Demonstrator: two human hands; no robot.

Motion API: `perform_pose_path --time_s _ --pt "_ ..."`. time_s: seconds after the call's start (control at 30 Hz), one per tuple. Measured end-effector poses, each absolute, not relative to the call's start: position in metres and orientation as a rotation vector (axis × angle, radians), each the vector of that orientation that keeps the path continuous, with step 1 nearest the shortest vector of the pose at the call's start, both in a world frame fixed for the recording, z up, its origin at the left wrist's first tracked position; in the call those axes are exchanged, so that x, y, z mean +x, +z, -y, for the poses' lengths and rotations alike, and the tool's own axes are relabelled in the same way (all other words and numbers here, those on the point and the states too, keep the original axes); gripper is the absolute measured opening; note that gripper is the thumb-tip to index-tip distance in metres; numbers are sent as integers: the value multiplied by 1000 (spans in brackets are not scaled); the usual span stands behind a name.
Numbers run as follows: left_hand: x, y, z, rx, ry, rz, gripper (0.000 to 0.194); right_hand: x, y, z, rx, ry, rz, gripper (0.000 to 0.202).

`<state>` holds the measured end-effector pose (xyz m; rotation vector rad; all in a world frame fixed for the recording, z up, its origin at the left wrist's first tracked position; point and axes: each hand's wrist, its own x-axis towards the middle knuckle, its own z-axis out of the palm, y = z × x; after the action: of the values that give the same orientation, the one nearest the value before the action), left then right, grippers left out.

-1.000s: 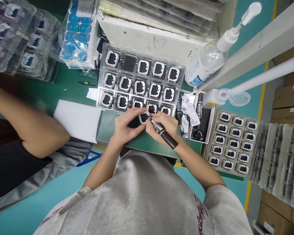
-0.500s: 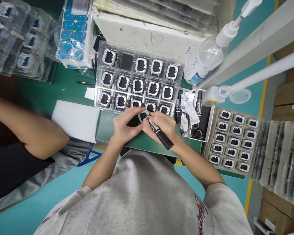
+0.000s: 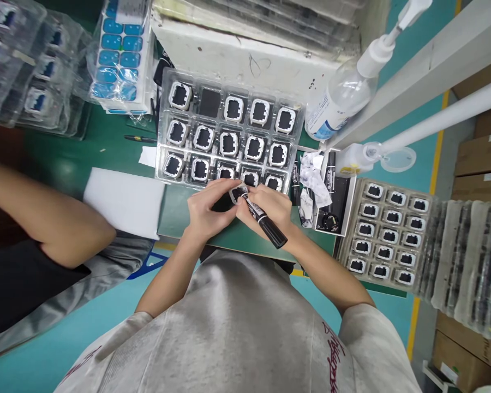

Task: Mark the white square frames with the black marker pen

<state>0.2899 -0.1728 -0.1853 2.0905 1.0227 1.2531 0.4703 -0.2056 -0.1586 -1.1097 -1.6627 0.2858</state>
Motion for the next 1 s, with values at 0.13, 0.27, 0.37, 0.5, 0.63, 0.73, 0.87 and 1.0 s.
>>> perform_pose_path --time_s 0.13,0.27,0.37,0.5,0.63,0.73,0.87,1.0 --pt "290 -185 172 2120 1256 -1038 27 470 -158 206 -1082 287 1650 13" --pt "291 -185 172 2126 1291 -1005 28 470 -158 206 -1139 298 1647 14" --pt "291 -183 172 2127 1300 -995 28 470 -159 207 -1145 289 1650 14" --pt "292 -182 172 2119 1330 -954 30 470 -157 207 -1085 234 1672 14" --pt "292 -183 172 2131 1324 -982 29 469 -153 206 -1050 225 1677 18" --pt "292 -184 172 2132 1334 -974 30 468 -151 205 -1038 235 1665 22" --pt "292 -184 172 2136 1346 -951 32 467 -151 205 -1065 222 1658 22" --pt "292 -185 172 2147 1353 -932 34 466 -151 205 -1079 174 1670 22"
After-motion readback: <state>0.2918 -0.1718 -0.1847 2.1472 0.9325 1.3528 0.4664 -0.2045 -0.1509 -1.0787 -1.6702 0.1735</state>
